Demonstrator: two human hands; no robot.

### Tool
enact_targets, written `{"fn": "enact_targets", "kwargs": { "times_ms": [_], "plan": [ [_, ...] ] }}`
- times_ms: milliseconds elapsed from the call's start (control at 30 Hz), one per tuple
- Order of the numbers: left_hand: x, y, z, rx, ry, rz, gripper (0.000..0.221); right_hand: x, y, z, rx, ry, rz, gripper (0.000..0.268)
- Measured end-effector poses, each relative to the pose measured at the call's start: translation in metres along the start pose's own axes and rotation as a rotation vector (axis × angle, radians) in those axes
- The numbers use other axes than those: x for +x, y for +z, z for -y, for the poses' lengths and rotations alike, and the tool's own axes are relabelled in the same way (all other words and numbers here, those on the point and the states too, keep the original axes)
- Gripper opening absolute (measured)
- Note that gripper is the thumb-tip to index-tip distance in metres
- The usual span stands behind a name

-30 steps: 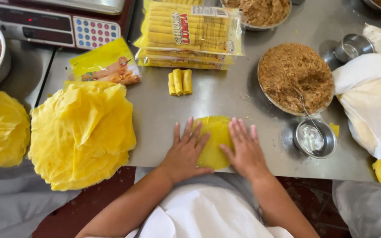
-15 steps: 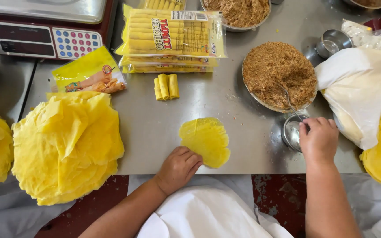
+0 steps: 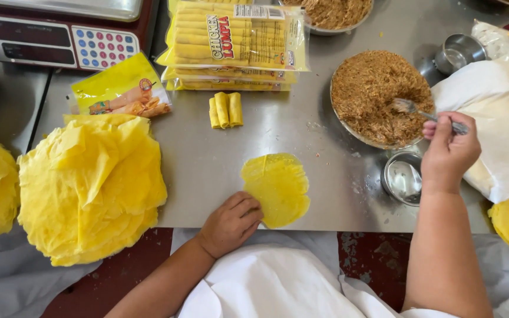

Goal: Wrapping lumpia with yellow wrappers and filling, then packaging them into plastic sleeves.

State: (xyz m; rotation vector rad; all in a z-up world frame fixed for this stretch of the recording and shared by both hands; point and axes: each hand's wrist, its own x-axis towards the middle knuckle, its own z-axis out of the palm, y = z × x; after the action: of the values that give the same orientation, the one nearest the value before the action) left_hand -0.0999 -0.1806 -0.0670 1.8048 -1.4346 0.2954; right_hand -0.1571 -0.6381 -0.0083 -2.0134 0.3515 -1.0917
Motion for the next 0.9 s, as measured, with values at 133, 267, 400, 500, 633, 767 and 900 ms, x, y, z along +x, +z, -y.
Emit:
{"fn": "enact_targets", "kwargs": {
  "times_ms": [133, 267, 400, 500, 633, 767, 900],
  "plan": [
    [-0.001, 0.003, 0.004, -0.041, 0.007, 0.014, 0.009, 0.001, 0.008, -0.001, -0.077, 0.071, 0.112, 0.012],
    [0.001, 0.000, 0.001, -0.044, 0.005, -0.005, 0.009, -0.002, 0.015, -0.004, 0.229, 0.419, -0.049, 0.008],
    [0.001, 0.000, 0.001, -0.038, -0.001, 0.000, 0.010, -0.001, 0.011, -0.011, 0.530, 0.633, -0.140, 0.011],
    [-0.003, 0.003, 0.001, -0.016, -0.006, 0.011, 0.010, -0.002, 0.006, -0.018, 0.641, 0.821, -0.247, 0.014],
    [-0.002, 0.004, 0.002, -0.008, 0.007, -0.004, 0.009, -0.002, 0.001, -0.013, 0.749, 0.843, -0.354, 0.013],
    [-0.004, 0.005, 0.003, -0.003, 0.006, 0.007, 0.010, -0.013, -0.008, 0.009, 0.748, 0.724, -0.260, 0.014],
    [0.002, 0.001, -0.003, 0.005, 0.034, -0.039, 0.011, -0.063, 0.001, 0.033, 0.731, 0.666, -0.029, 0.018]
  ]
}}
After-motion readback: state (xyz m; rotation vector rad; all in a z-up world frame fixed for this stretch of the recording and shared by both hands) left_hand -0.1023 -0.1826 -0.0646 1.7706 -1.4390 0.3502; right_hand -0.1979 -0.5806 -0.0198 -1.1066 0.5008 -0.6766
